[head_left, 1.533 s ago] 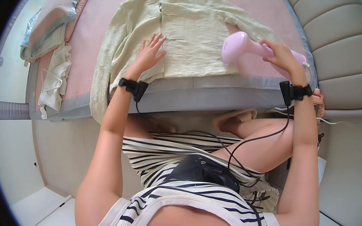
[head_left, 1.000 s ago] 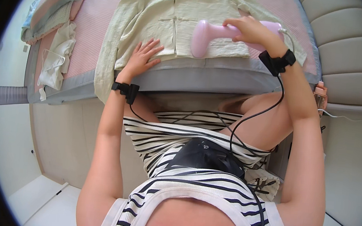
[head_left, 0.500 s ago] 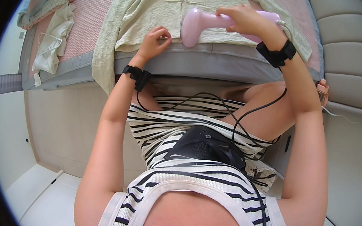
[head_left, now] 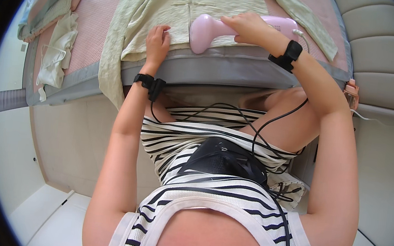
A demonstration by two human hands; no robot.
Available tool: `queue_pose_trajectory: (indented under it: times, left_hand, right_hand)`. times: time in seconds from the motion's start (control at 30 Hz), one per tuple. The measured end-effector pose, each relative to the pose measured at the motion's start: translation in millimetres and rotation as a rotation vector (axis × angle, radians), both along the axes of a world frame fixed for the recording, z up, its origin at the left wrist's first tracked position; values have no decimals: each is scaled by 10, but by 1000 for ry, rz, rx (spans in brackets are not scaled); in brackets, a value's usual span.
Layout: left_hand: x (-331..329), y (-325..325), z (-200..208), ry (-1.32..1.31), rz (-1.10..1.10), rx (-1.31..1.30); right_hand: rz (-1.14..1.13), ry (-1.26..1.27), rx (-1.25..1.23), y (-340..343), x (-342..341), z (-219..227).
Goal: Using a handheld garment steamer to remove wrinkles from a shirt laid on a bed.
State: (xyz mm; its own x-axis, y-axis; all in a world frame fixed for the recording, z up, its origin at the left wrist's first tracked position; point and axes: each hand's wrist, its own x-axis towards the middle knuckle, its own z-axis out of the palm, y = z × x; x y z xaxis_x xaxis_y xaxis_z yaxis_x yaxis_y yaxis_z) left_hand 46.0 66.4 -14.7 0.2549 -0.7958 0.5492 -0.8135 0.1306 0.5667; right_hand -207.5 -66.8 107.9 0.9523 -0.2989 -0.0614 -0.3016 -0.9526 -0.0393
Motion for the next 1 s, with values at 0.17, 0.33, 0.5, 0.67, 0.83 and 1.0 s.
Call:
queue_pose_trajectory:
  times: [0.17,0.33,0.5,0.67,0.83,1.0]
  left_hand:
    - [10,-23,-96,-104,48,-87]
    - [55,-26,-145,74,-29,-86]
    - [187,8,-287,600,-103,-66]
    - [227,0,-314,912,-181,-121]
    - [218,6,-288,834,-154,-100]
    - [201,13,-274,781,-135,-96]
  right_hand:
    - [16,34,-26,-59,30,139]
    - [7,103,-94,-40,48,239]
    - [-24,124,-76,-36,126,178]
    - [-44,63,-115,-26,96,53]
    - [-63,89,-74,-58,79,30]
    - [-65,78,-89,-61,74,12]
